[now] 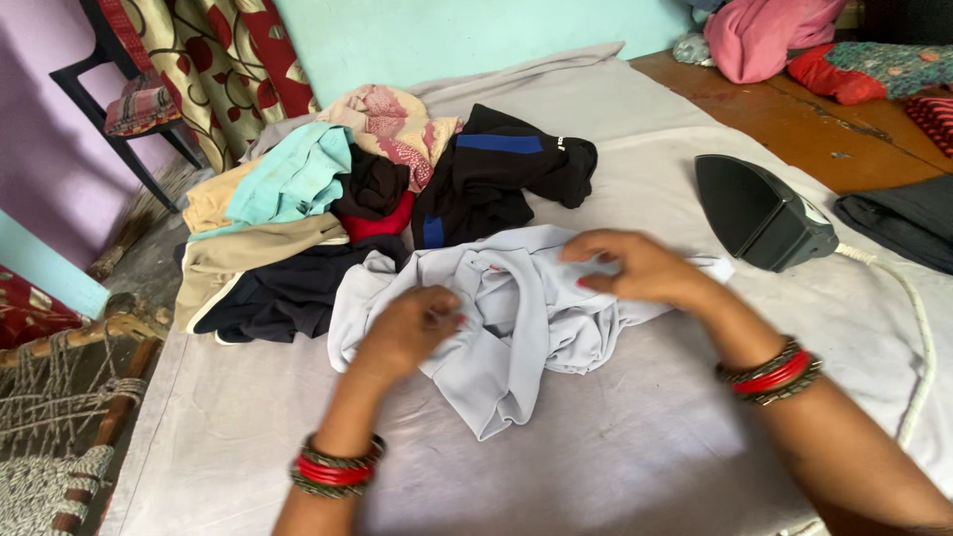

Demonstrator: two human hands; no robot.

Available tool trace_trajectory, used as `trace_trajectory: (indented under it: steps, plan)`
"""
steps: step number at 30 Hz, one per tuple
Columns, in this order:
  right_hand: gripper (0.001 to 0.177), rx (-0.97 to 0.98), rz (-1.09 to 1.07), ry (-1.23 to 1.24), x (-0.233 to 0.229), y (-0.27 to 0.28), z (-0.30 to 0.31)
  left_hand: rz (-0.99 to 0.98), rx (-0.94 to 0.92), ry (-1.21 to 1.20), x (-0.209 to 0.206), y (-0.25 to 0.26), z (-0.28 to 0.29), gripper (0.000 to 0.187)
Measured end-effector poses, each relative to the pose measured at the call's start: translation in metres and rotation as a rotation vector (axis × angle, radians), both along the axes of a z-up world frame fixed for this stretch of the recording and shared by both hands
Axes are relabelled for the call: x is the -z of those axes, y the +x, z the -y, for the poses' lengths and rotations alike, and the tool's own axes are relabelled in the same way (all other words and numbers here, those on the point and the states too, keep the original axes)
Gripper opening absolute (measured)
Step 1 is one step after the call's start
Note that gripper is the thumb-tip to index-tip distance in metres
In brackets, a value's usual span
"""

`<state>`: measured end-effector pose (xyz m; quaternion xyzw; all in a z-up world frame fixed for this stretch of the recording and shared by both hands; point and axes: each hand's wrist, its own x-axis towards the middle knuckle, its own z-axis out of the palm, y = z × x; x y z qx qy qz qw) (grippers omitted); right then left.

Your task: The person irons a pair of dark gray shorts on a bed, smoothing the fabric with an electric iron. After finishing, the person folds the shorts and places them aside, then picks up a white shirt from a pile of clothes and begins to unfold it.

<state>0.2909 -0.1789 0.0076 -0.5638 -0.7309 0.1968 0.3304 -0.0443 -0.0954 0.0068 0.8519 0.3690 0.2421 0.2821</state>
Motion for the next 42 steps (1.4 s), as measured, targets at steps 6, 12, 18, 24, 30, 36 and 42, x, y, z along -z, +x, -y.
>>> trace_trajectory:
  steps: [6, 12, 18, 24, 30, 36, 42]
  plan:
    - [0.044, -0.127, 0.369, 0.246, 0.012, -0.067, -0.009, -0.315, -0.099, 0.188, 0.002, 0.020, 0.035, 0.064]
    - [0.036, 0.120, 0.234, 0.097, -0.011, -0.055, 0.005, -0.155, -0.103, 0.062, 0.009, -0.017, 0.006, 0.017]
    - [0.037, -0.487, -0.050, -0.009, -0.035, -0.070, 0.049, 0.155, -0.029, -0.101, 0.006, -0.018, 0.012, 0.021]
    - [0.023, -0.496, 0.082, -0.607, -0.034, -0.079, 0.057, -0.256, -0.274, 0.027, -0.001, 0.017, 0.065, 0.033]
    - [0.022, -0.007, 0.051, -0.408, -0.010, -0.084, 0.038, -0.123, -0.205, 0.236, 0.032, 0.022, 0.082, 0.055]
    - [0.037, 0.071, 0.007, -0.430, 0.018, -0.108, 0.027, -0.069, -0.203, -0.271, 0.006, -0.015, 0.055, 0.036]
    - [0.030, -0.104, -0.058, -0.457, 0.027, -0.118, 0.016, -0.191, -0.293, -0.162, -0.015, -0.032, 0.047, 0.029]
